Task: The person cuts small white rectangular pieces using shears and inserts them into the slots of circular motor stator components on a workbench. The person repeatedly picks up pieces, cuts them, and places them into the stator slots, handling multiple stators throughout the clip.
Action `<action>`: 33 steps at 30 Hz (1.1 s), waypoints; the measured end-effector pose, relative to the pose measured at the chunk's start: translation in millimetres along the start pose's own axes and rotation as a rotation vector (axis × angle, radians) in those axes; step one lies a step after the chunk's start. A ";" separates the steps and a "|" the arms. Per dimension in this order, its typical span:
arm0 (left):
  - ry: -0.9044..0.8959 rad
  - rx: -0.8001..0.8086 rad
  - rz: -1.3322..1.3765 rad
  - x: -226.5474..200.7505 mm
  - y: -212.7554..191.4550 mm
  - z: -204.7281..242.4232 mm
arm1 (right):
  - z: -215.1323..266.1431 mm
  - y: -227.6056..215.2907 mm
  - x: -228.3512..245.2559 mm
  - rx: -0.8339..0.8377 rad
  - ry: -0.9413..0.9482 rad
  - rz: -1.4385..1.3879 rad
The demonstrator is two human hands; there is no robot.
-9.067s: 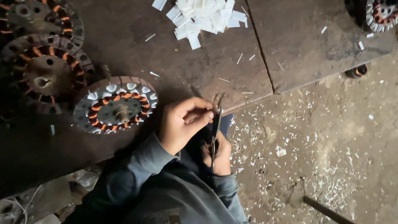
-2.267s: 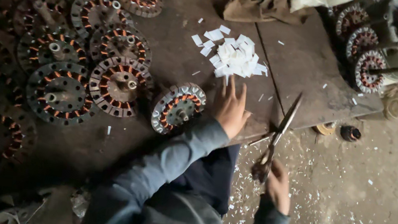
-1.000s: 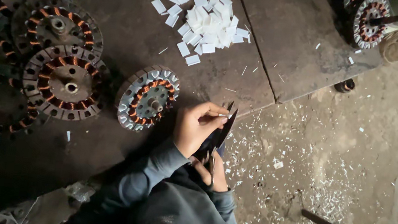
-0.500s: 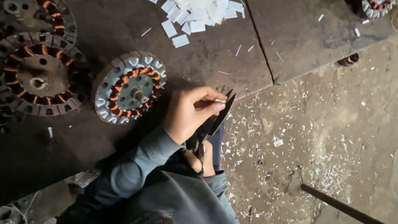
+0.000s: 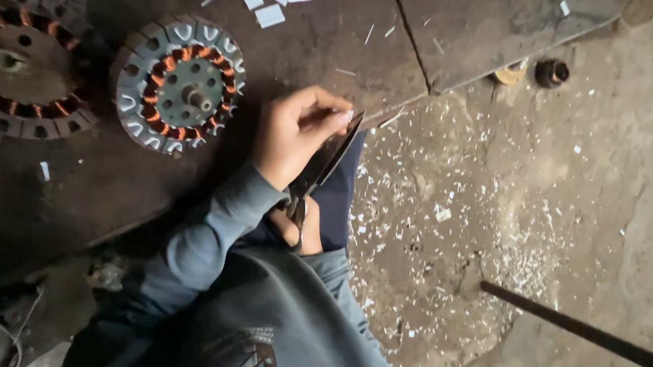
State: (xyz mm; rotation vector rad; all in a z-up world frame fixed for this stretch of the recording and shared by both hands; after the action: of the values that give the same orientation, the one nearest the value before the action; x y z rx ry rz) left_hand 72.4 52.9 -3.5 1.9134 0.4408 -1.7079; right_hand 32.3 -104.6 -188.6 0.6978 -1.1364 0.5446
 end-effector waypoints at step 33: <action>-0.002 -0.088 0.150 -9.3 -30.2 29.9 | -22.9 20.8 295.4 -0.109 -0.389 0.366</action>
State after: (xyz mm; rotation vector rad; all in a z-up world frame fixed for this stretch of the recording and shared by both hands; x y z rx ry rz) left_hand 29.7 60.6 -1.2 1.8336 0.3561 -1.5687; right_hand 130.5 -61.2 88.4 0.5133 -1.6638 0.6654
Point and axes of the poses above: each hand's wrist, its own z-axis away from the middle knuckle, its own y-axis out of the palm, x = y × z, the point moved 9 cm from there along -z, towards the middle knuckle, and after that the axes turned 9 degrees about -z, right-handed, at the moved point
